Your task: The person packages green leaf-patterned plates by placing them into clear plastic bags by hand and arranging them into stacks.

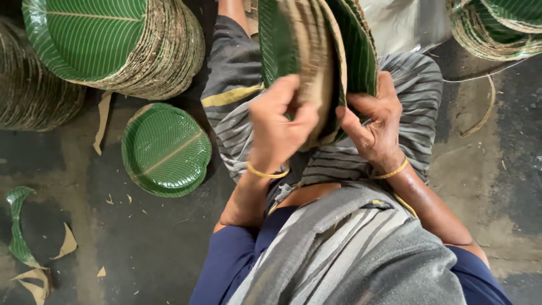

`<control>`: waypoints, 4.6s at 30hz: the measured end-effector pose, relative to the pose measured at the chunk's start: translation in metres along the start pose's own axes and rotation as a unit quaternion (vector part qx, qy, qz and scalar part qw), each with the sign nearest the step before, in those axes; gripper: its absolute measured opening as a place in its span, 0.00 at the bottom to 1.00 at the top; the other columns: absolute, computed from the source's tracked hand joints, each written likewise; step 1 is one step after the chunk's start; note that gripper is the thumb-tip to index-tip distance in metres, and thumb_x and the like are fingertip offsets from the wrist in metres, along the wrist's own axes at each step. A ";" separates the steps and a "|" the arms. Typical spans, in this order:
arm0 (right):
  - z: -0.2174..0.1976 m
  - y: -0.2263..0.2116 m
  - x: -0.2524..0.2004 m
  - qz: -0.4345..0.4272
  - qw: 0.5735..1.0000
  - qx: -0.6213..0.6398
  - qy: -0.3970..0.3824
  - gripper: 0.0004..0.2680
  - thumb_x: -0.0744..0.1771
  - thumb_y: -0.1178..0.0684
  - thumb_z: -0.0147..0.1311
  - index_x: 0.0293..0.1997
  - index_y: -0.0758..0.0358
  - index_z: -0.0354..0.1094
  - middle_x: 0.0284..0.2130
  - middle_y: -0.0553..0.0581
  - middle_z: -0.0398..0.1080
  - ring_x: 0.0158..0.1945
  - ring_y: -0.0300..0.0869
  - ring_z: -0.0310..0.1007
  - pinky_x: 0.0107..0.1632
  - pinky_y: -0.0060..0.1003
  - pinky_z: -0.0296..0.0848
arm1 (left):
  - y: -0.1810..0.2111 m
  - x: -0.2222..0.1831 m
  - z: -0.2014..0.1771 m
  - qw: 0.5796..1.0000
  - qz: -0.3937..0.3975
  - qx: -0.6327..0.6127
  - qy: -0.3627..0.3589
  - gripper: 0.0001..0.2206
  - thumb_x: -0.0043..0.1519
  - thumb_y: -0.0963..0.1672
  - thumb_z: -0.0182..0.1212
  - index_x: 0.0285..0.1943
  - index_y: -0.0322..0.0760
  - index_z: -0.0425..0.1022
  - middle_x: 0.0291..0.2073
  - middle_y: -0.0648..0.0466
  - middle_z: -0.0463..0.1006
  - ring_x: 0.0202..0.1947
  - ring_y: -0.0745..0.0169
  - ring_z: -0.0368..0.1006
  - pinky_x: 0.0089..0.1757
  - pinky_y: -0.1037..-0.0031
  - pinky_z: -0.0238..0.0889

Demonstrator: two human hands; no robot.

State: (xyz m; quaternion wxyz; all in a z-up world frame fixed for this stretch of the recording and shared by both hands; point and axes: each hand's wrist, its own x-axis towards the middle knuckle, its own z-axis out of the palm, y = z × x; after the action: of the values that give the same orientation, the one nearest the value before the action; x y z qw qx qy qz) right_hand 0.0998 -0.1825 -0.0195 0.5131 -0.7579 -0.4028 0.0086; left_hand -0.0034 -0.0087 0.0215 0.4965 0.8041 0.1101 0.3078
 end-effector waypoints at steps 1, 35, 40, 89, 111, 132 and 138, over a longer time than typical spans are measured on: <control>0.001 0.007 -0.004 0.000 1.000 -0.002 0.004 0.10 0.67 0.48 0.62 0.46 0.65 0.77 0.44 0.62 0.65 0.50 0.52 0.63 0.54 0.43 0.65 | -0.003 -0.001 -0.011 1.000 0.003 -0.002 -0.003 0.11 0.58 0.37 0.65 0.50 0.29 0.76 0.33 0.55 0.76 0.31 0.76 0.70 0.36 0.80 0.68; -0.129 0.201 -0.125 0.307 0.784 0.444 0.305 0.26 0.64 0.53 0.65 0.70 0.67 0.61 0.58 0.59 0.72 0.57 0.47 0.75 0.61 0.42 0.76 | -0.151 0.037 0.140 0.901 0.262 0.247 -0.243 0.24 0.58 0.34 0.54 0.66 0.28 0.69 0.64 0.38 0.71 0.68 0.40 0.66 0.67 0.55 0.55; -0.121 0.242 -0.144 0.294 0.870 0.294 0.266 0.24 0.66 0.60 0.68 0.71 0.68 0.64 0.59 0.58 0.73 0.56 0.44 0.74 0.60 0.40 0.75 | -0.160 0.046 0.186 0.989 0.071 0.052 -0.118 0.23 0.66 0.40 0.69 0.65 0.19 0.65 0.61 0.30 0.70 0.62 0.36 0.67 0.60 0.56 0.60; -0.020 0.154 -0.013 0.249 0.885 -0.389 -0.050 0.34 0.69 0.24 0.48 0.83 0.54 0.52 0.81 0.71 0.35 0.81 0.68 0.25 0.70 0.84 0.22 | -0.393 0.109 0.332 0.964 0.066 0.236 -0.104 0.05 0.57 0.40 0.61 0.39 0.41 0.71 0.38 0.52 0.72 0.46 0.49 0.70 0.44 0.60 0.63; -0.012 0.147 0.002 0.238 0.875 -0.418 -0.058 0.34 0.67 0.26 0.47 0.81 0.51 0.50 0.79 0.69 0.35 0.80 0.68 0.24 0.69 0.83 0.21 | -0.367 0.102 0.343 0.964 0.151 0.194 -0.099 0.07 0.50 0.41 0.58 0.37 0.39 0.71 0.38 0.46 0.75 0.42 0.42 0.73 0.38 0.58 0.66; -0.019 0.165 -0.019 0.205 0.919 -0.336 0.021 0.28 0.69 0.28 0.38 0.76 0.52 0.56 0.76 0.69 0.44 0.79 0.65 0.32 0.69 0.78 0.20 | -0.136 0.142 0.154 0.819 -0.083 -0.447 -0.351 0.01 0.68 0.38 0.59 0.45 0.32 0.75 0.30 0.60 0.74 0.28 0.72 0.70 0.32 0.78 0.64; -0.079 0.124 -0.026 0.200 0.929 0.293 0.109 0.31 0.71 0.26 0.27 0.56 0.63 0.74 0.52 0.62 0.74 0.62 0.47 0.68 0.72 0.48 0.53 | -0.067 0.043 0.156 0.837 0.101 -0.236 -0.483 0.06 0.62 0.37 0.64 0.43 0.36 0.72 0.32 0.53 0.77 0.34 0.60 0.78 0.39 0.70 0.70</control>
State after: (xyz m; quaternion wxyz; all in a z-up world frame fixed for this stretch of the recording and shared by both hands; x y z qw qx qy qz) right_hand 0.1903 -0.2781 -0.0901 0.7405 -0.6351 -0.1644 0.1458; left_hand 0.1335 -0.0696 -0.0697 0.6280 0.7155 -0.3012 -0.0546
